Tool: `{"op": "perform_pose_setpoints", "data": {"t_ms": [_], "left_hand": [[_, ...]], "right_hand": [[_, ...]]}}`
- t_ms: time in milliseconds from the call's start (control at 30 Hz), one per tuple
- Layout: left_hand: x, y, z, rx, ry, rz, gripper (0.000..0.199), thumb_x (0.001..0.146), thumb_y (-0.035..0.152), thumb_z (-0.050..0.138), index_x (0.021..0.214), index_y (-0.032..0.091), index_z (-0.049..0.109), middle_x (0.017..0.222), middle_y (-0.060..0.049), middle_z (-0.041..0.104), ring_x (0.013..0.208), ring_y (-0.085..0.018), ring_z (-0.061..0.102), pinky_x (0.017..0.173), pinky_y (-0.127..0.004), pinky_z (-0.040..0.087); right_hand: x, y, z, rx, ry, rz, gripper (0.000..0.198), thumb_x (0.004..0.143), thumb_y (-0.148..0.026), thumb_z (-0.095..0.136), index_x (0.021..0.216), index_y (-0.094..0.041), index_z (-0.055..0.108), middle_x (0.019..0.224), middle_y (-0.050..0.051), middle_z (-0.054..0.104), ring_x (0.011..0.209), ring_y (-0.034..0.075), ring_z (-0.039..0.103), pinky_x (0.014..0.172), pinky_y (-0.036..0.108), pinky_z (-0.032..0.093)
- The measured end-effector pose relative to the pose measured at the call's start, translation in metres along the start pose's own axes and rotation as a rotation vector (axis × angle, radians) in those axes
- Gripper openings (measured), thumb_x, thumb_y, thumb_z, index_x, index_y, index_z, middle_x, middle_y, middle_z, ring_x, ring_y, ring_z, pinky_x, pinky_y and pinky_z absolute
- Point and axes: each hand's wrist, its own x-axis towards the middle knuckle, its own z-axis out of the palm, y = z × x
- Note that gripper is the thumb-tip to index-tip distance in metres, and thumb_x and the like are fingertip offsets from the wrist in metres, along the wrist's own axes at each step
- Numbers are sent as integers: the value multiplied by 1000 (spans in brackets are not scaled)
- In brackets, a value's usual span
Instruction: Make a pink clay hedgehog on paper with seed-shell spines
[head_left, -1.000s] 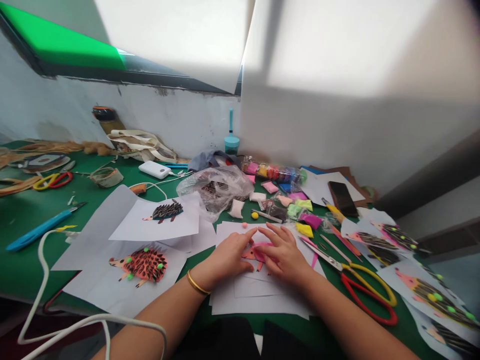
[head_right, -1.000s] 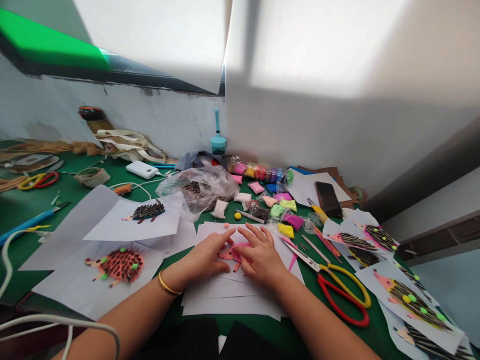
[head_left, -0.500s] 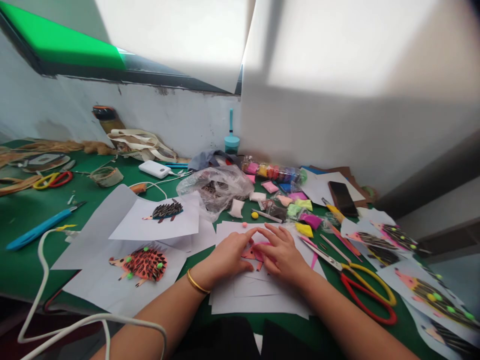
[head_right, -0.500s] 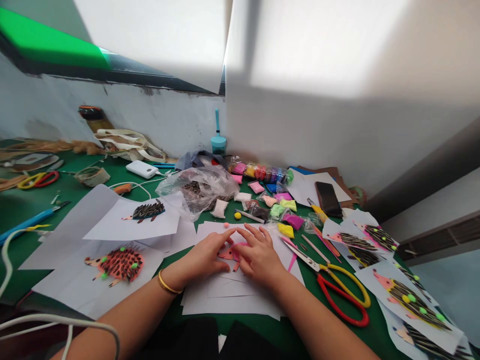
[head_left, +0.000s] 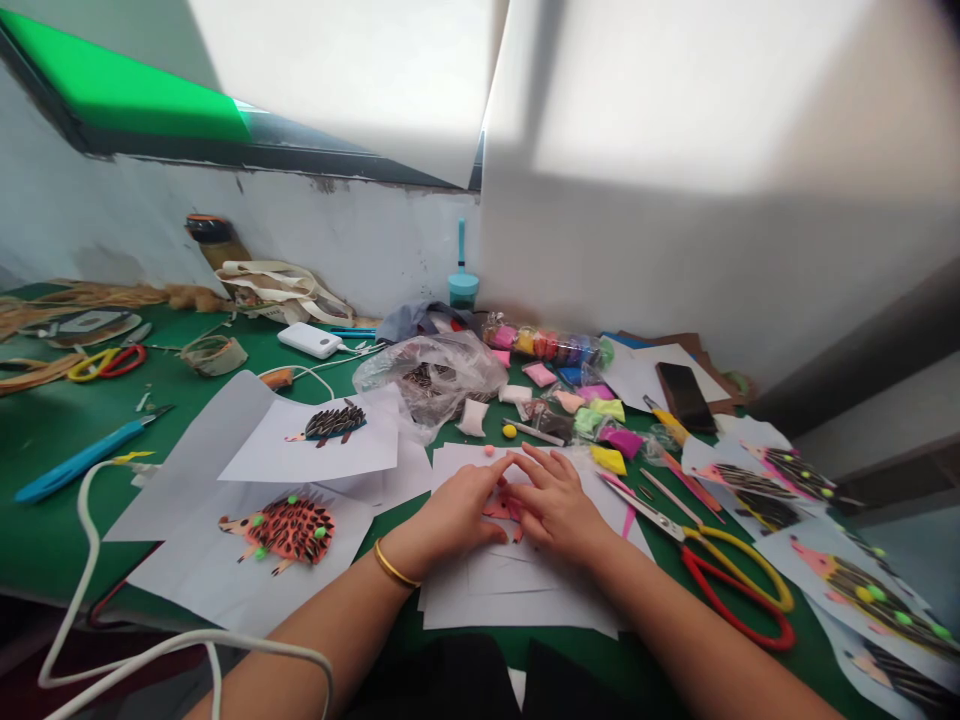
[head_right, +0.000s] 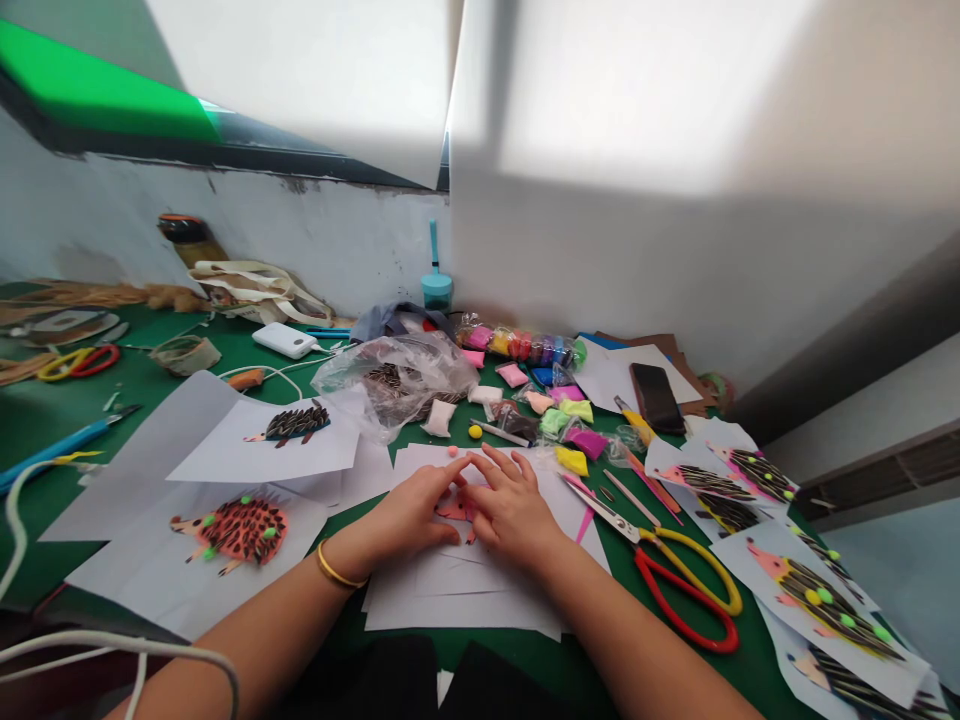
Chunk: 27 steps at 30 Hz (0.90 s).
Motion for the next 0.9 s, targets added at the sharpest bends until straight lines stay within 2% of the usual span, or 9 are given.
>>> {"op": "perform_pose_setpoints", "data": {"t_ms": [267, 400, 533, 700, 900], "left_hand": [[0, -1, 0, 3, 1, -3, 103, 58, 20, 80, 144, 30, 25, 110, -6, 59, 101, -26, 53, 89, -40, 41], [-2, -1, 1, 10, 19, -2, 103, 58, 20, 81, 144, 31, 24, 111, -5, 59, 100, -26, 53, 89, -39, 42], [-6, -2, 4, 17, 33, 9, 100, 61, 21, 79, 144, 30, 25, 112, -5, 60, 102, -25, 52, 91, -39, 41], [-9, -1, 5, 73, 36, 23, 94, 67, 25, 76, 145, 31, 24, 110, -7, 59, 102, -25, 52, 91, -39, 42], [-9, -1, 3, 111, 28, 29, 92, 67, 26, 77, 143, 31, 27, 110, -7, 57, 102, -25, 52, 90, -39, 44]], "right_hand": [[-1, 0, 3, -1, -11, -9, 36, 79, -23, 54, 112, -33, 63, 145, 1, 39, 136, 30, 27, 108, 53, 16], [-2, 1, -2, 20, 29, 22, 36, 82, -23, 53, 114, -33, 63, 141, 3, 44, 134, 29, 30, 107, 53, 19], [-9, 4, -7, 41, 71, 30, 27, 83, -24, 54, 103, -34, 69, 139, 1, 47, 133, 29, 31, 108, 53, 19], [-15, 3, -5, 32, 41, -20, 35, 80, -23, 56, 111, -37, 65, 142, -1, 44, 134, 29, 30, 108, 55, 18], [-15, 2, -7, 28, 23, -28, 33, 81, -23, 55, 108, -38, 66, 143, -1, 43, 135, 29, 30, 108, 55, 18]]}}
